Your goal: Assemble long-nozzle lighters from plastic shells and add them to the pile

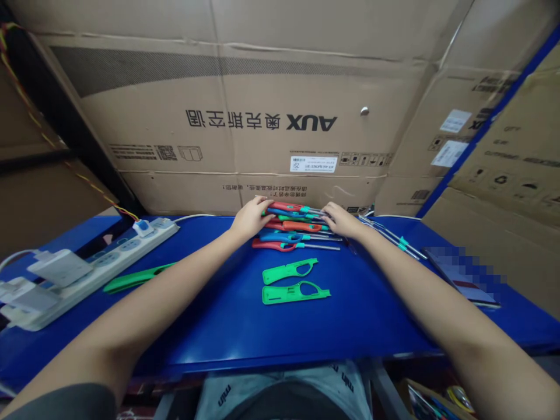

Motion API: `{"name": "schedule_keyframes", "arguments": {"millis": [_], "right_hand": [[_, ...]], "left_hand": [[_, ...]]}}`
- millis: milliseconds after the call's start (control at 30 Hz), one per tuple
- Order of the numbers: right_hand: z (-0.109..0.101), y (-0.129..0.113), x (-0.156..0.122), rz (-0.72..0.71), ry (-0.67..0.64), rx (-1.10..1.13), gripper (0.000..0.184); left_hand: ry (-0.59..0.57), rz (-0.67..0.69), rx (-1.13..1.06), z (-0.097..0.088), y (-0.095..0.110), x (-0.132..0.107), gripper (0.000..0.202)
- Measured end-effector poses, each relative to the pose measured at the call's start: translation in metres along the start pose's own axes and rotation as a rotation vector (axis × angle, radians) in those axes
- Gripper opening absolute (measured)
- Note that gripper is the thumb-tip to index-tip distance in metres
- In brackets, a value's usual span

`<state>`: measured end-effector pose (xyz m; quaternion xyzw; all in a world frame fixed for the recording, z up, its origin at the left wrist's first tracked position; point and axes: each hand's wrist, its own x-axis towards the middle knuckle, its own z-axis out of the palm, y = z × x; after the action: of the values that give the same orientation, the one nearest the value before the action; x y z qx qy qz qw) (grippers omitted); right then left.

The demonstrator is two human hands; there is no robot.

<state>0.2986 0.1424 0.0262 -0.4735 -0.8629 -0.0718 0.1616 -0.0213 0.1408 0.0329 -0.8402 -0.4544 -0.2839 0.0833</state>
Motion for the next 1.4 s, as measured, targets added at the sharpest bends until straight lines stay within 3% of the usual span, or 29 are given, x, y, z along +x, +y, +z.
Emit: {"name": "schedule_keyframes", "arguments": {"millis": [333, 467, 600, 700, 800, 900, 1167, 1400], "right_hand": [[-0.006, -0.003, -0.013, 0.221, 0.029, -0.107, 0.046], [-0.018, -0.006, -0.025, 0.335, 0.036, -0.154, 0.048], [-0.036, 0.014, -0.049, 0.599, 0.007, -0.212, 0.038], [-0.045, 0.04, -0.071, 0.843, -0.118, -0.229, 0.025], [-0.046, 0.059, -0.089, 0.987, -0.232, -0.211, 0.02], [-0.039, 0.065, -0.099, 1.03, -0.256, -0.193, 0.023], [-0.026, 0.064, -0.105, 1.039, -0.19, -0.149, 0.018], [-0.03, 0.061, -0.105, 0.984, 0.015, -0.052, 0.016]], "left_hand": [[0.023, -0.001, 0.084, 0.004, 0.007, -0.003, 0.045], [0.04, 0.029, 0.08, -0.005, 0.018, -0.011, 0.048], [0.032, 0.068, 0.027, -0.021, 0.037, -0.038, 0.038], [-0.112, 0.14, -0.097, -0.036, 0.056, -0.062, 0.023], [-0.283, 0.203, -0.185, -0.049, 0.073, -0.084, 0.04], [-0.366, 0.269, -0.248, -0.05, 0.082, -0.099, 0.047], [-0.375, 0.259, -0.386, -0.028, 0.075, -0.11, 0.028], [-0.384, 0.26, -0.367, -0.038, 0.081, -0.11, 0.052]]}}
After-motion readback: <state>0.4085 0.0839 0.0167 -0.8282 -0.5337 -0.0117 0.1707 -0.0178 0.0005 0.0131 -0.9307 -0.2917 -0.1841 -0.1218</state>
